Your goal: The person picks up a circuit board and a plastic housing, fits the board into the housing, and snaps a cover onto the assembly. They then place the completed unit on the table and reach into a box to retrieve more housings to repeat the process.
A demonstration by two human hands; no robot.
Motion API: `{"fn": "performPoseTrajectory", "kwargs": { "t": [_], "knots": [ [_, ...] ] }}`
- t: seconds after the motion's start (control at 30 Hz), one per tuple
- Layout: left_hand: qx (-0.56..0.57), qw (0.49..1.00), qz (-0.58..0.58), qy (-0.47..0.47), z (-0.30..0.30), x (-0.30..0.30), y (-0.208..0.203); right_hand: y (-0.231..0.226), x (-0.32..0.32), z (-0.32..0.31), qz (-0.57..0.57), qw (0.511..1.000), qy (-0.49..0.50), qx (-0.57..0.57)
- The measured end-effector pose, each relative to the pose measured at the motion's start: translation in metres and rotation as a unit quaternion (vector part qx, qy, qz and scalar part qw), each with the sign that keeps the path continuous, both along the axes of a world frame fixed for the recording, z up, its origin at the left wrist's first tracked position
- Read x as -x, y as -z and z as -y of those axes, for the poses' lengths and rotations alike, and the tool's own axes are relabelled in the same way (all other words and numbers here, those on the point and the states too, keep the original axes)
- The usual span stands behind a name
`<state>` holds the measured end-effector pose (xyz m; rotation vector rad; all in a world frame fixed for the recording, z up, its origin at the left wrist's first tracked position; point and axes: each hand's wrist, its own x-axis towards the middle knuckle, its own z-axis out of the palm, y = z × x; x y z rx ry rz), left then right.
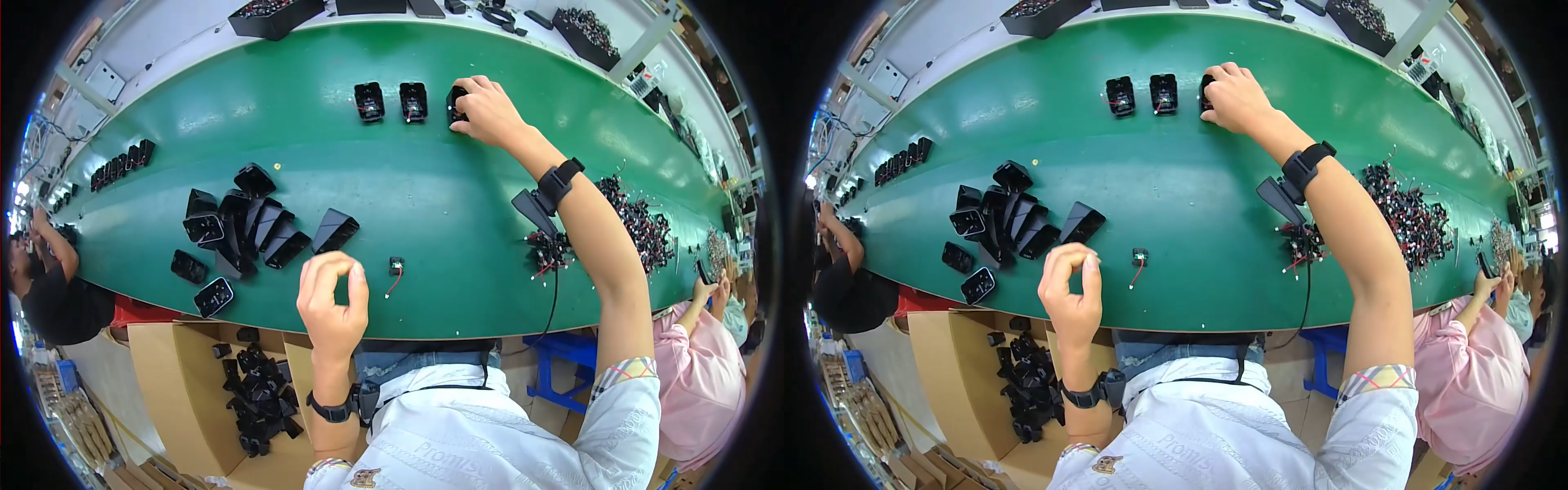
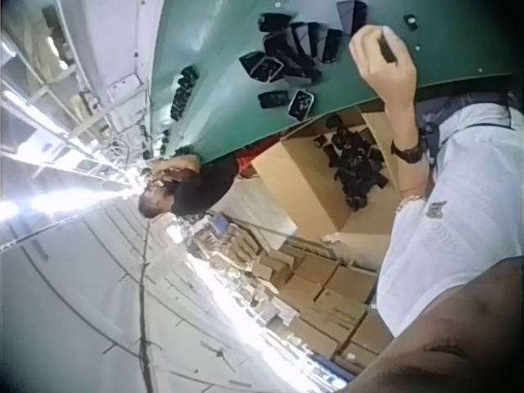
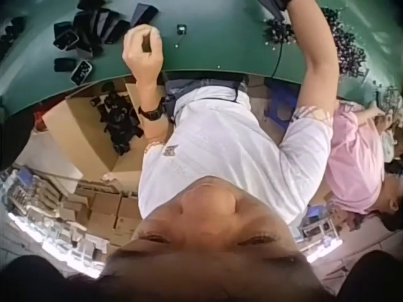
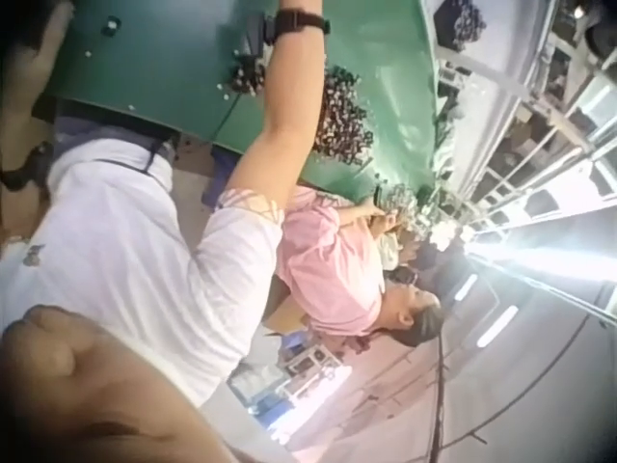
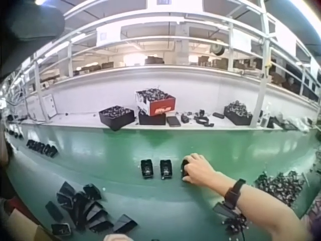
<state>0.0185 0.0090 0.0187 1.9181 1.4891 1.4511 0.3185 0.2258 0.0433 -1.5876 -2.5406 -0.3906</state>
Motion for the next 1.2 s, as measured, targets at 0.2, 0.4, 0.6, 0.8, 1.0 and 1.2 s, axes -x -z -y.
{"fn": "performPoseTrajectory", "kwargs": {
  "t": [0.2, 0.4, 0.6, 0.8, 1.0, 1.2],
  "knots": [
    [-0.005, 1.0, 0.019, -0.007, 0.003, 0.008, 0.004, 0.003, 0.0, -0.021, 0.003, 1.0, -0.016, 0.017],
    [-0.025, 1.0, -0.001, 0.003, -0.007, 0.012, -0.001, -0.008, -0.012, -0.007, 0.006, 0.998, -0.045, -0.038],
    [-0.03, 0.995, -0.094, -0.001, -0.029, 0.024, -0.006, -0.04, 0.03, 0.114, -0.275, 0.948, -0.141, 0.079],
    [0.011, 0.948, -0.315, 0.035, -0.047, 0.01, -0.01, 0.016, 0.092, 0.21, -0.324, 0.915, -0.134, 0.201],
    [0.107, 0.96, -0.242, 0.088, -0.024, -0.001, -0.003, 0.041, 0.092, 0.197, -0.374, 0.903, -0.141, 0.157],
    [0.141, 0.971, -0.112, 0.154, 0.001, -0.008, 0.001, 0.032, 0.062, 0.212, -0.595, 0.732, -0.072, 0.323]
  ]
}}
